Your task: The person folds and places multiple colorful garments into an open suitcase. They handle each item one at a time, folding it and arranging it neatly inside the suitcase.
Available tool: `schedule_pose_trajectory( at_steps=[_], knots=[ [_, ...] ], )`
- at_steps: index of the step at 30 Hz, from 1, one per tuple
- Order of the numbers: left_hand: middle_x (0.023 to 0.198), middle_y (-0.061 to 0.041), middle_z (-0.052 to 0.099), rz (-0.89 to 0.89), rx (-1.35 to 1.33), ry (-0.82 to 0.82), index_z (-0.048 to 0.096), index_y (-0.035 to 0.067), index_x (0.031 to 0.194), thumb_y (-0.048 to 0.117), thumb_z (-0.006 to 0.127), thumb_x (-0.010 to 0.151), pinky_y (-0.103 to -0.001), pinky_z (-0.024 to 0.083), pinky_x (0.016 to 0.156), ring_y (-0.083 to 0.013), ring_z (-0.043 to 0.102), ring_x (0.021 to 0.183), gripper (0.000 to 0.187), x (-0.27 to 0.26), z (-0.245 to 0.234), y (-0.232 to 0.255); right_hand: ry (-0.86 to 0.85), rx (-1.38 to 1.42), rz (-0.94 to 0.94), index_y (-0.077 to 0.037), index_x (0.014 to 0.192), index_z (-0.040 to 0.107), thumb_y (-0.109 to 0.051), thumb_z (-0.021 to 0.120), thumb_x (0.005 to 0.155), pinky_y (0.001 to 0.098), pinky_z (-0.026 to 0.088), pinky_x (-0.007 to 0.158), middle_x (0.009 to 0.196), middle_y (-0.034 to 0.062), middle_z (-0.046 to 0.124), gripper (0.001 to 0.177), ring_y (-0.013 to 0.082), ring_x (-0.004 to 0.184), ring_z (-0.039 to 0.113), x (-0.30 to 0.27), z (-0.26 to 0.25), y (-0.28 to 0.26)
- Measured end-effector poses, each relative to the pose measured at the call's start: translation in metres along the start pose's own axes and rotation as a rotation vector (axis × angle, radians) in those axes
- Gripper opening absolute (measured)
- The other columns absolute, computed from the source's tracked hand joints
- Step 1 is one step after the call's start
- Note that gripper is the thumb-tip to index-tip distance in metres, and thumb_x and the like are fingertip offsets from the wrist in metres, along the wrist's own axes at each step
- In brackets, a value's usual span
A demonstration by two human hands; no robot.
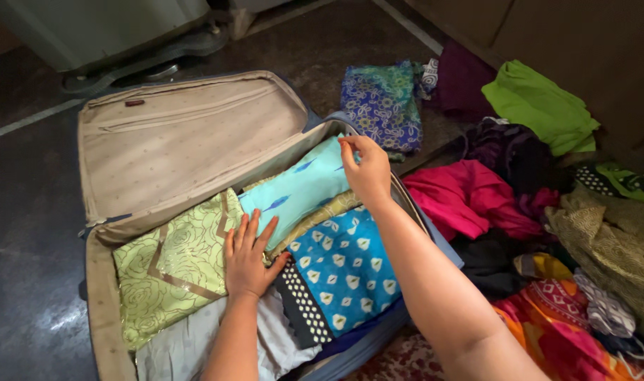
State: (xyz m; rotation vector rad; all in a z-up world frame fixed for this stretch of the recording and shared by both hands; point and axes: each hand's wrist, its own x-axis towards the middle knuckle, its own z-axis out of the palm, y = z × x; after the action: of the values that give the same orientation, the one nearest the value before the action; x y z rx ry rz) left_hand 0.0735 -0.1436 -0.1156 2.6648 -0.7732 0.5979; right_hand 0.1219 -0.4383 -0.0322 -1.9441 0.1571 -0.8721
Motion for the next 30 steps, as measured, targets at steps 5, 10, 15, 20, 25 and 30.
schedule_pose_trajectory(
  at_steps=[5,10,15,20,25,30],
  knots=[
    [0.167,-0.005,0.032,0.0,-0.004,-0.01,0.041,0.034,0.155,0.059,0.065,0.082,-0.052,0.019,0.122,-0.0279,0.029,0.153,0.08,0.001,0.0,0.0,0.048,0.37,0.123,0.0,0.109,0.074,-0.011,0.065,0.1,0.0255,0.055,0.08,0.099,0.0074,0.076,0.016,0.0122,0.09,0.071,0.01,-0.011,0.015],
    [0.167,-0.004,0.032,-0.005,0.033,-0.016,0.042,0.034,0.155,0.057,0.064,0.083,-0.052,0.019,0.122,-0.0278,0.03,0.153,0.079,0.0,0.004,0.001,0.126,0.549,0.064,0.004,0.112,0.074,-0.008,0.062,0.105,0.0236,0.055,0.086,0.104,0.0069,0.076,0.018,0.0096,0.094,0.069,0.03,-0.045,0.045],
    [0.167,-0.004,0.033,0.006,0.019,-0.002,0.042,0.034,0.155,0.058,0.062,0.083,-0.052,0.02,0.123,-0.0278,0.03,0.154,0.079,-0.001,0.007,0.0,0.134,0.359,0.089,0.0,0.113,0.073,-0.009,0.064,0.103,0.0216,0.054,0.082,0.102,0.005,0.076,0.016,0.0087,0.093,0.07,0.022,-0.125,0.05],
    [0.167,-0.005,0.035,0.018,0.012,0.009,0.042,0.033,0.156,0.058,0.06,0.085,-0.052,0.02,0.124,-0.0282,0.031,0.154,0.077,-0.002,0.009,-0.002,0.14,-0.585,-0.158,-0.005,0.12,0.072,-0.014,0.076,0.091,0.039,0.049,0.104,0.124,0.0126,0.071,0.031,0.0306,0.12,0.064,-0.032,-0.237,0.056],
    [0.168,-0.006,0.036,0.02,-0.006,0.024,0.043,0.032,0.157,0.06,0.055,0.09,-0.052,0.021,0.124,-0.0282,0.031,0.155,0.074,-0.004,0.011,-0.002,0.064,-1.141,0.102,-0.01,0.141,0.058,-0.046,0.085,0.074,0.0647,0.019,0.119,0.155,0.0197,0.044,0.081,0.0388,0.149,0.034,-0.096,-0.337,0.1],
    [0.168,-0.006,0.037,0.017,0.004,0.023,0.043,0.032,0.156,0.063,0.052,0.09,-0.052,0.021,0.124,-0.0282,0.032,0.155,0.074,-0.004,0.014,-0.004,0.047,-1.19,0.309,-0.006,0.154,0.046,-0.05,0.083,0.066,0.0628,0.024,0.114,0.153,0.0241,0.045,0.105,0.0419,0.141,0.038,-0.146,-0.41,0.146]
  ],
)
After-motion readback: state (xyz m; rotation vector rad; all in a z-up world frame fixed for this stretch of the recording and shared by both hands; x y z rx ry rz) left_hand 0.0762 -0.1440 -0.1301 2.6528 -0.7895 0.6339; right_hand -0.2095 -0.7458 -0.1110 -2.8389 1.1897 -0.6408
